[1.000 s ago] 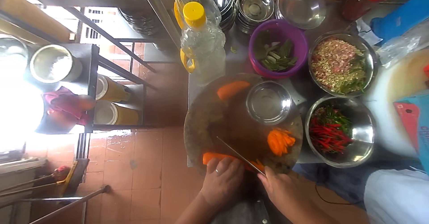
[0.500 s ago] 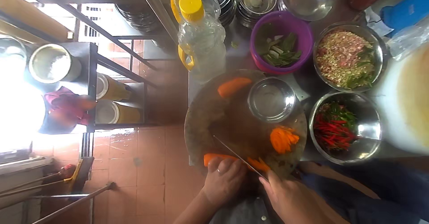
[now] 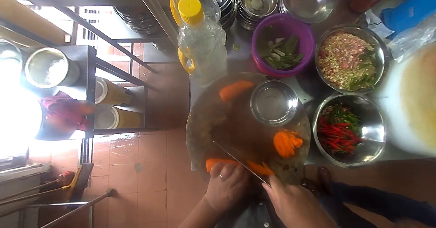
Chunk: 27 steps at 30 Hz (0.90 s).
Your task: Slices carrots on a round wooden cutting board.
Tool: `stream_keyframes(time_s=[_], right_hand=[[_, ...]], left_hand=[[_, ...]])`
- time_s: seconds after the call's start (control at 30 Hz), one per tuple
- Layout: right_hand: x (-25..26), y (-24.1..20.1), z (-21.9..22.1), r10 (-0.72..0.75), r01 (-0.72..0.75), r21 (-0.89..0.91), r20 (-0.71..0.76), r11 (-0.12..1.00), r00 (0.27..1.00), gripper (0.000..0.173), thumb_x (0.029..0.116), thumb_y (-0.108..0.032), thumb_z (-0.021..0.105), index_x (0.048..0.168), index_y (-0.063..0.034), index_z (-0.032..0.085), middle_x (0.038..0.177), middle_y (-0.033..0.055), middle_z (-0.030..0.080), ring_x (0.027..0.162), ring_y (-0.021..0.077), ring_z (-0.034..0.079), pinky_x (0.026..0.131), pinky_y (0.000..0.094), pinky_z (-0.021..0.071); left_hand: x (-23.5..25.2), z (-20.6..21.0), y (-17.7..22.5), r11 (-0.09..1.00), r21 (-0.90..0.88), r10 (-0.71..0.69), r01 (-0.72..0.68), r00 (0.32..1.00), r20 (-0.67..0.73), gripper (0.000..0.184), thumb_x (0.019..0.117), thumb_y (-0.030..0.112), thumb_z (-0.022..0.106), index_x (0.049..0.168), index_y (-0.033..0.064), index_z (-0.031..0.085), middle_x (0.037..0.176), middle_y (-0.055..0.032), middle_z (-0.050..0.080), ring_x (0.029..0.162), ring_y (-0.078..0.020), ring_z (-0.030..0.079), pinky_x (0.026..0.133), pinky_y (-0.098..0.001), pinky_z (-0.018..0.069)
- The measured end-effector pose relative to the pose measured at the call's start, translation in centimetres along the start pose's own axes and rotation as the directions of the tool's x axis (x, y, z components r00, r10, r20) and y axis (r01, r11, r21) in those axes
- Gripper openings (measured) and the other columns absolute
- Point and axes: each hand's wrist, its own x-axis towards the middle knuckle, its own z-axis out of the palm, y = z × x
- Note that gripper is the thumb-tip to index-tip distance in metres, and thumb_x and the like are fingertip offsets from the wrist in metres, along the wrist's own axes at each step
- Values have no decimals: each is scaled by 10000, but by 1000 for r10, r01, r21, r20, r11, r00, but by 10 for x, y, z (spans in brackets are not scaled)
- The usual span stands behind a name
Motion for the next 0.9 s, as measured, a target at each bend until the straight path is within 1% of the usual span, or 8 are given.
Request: stream_keyframes(time_s=[0.13, 0.3, 0.4, 0.5, 0.57, 0.67, 0.8, 0.9], right_hand=[[4, 4, 13, 62, -64, 14, 85, 998, 994, 290, 1056, -356, 513, 970, -116, 650, 588, 39, 602, 541, 234, 675, 493, 413, 566], [2, 3, 14, 1, 0, 27, -46, 1000, 999, 311, 1053, -380, 506, 906, -133, 624, 533, -2, 538, 458, 189, 610, 416, 361, 512], [6, 5, 17, 46, -47, 11, 73, 999, 996, 309, 1064, -378, 489, 953, -130, 635, 574, 23, 581, 530, 220, 663, 483, 399, 556], [5, 1, 4, 0, 0, 3, 1, 1000, 1000, 316, 1058, -384, 505, 917, -131, 634, 550, 13, 556, 480, 200, 631, 432, 369, 527], [4, 1, 11, 10, -10, 20, -28, 1000, 1000, 316, 1054, -381, 505, 898, -134, 627, 547, 7, 550, 474, 192, 622, 427, 368, 522], [8, 3, 14, 53, -54, 13, 77, 998, 996, 293, 1055, -369, 508, 943, -130, 637, 580, 29, 591, 535, 223, 668, 486, 403, 560], [5, -1, 8, 7, -6, 27, -35, 1000, 999, 325, 1052, -388, 509, 898, -131, 631, 549, 7, 556, 470, 186, 622, 421, 358, 519], [9, 1, 17, 69, -71, 22, 92, 997, 993, 301, 1060, -367, 496, 942, -127, 633, 584, 37, 593, 544, 233, 673, 487, 413, 560]], left_hand=[[0, 1, 5, 1000, 12, -6, 6, 1000, -6, 157, 942, 267, 668, 1081, 250, 741, 1108, 66, 695, 1018, -146, 583, 983, -408, 378], [1, 1, 0, 1000, 2, -2, 2, 1000, -11, 144, 948, 301, 666, 1071, 249, 721, 1126, 66, 687, 1055, -147, 582, 1013, -407, 373], [0, 2, 3, 1000, -4, -10, 10, 1000, -12, 158, 940, 284, 676, 1079, 255, 744, 1124, 72, 701, 1041, -144, 588, 1004, -408, 380], [3, 2, 0, 1000, -3, -11, 11, 1000, -20, 134, 944, 296, 674, 1059, 251, 726, 1115, 67, 689, 1044, -142, 579, 1004, -398, 377], [1, 2, 1, 1000, -2, -12, 12, 1000, -18, 136, 940, 303, 681, 1055, 247, 726, 1110, 62, 690, 1038, -146, 586, 1001, -405, 383], [0, 4, 3, 1000, -2, -13, 13, 1000, -23, 156, 937, 290, 678, 1073, 250, 745, 1118, 67, 698, 1035, -142, 587, 1005, -405, 382], [-1, 2, 0, 1000, -10, -11, 11, 1000, -18, 142, 942, 307, 680, 1060, 238, 719, 1109, 55, 682, 1044, -148, 579, 1009, -401, 378], [-1, 3, 4, 1000, -9, -14, 14, 1000, -19, 147, 935, 275, 683, 1065, 243, 743, 1113, 65, 698, 1030, -144, 590, 997, -404, 389]])
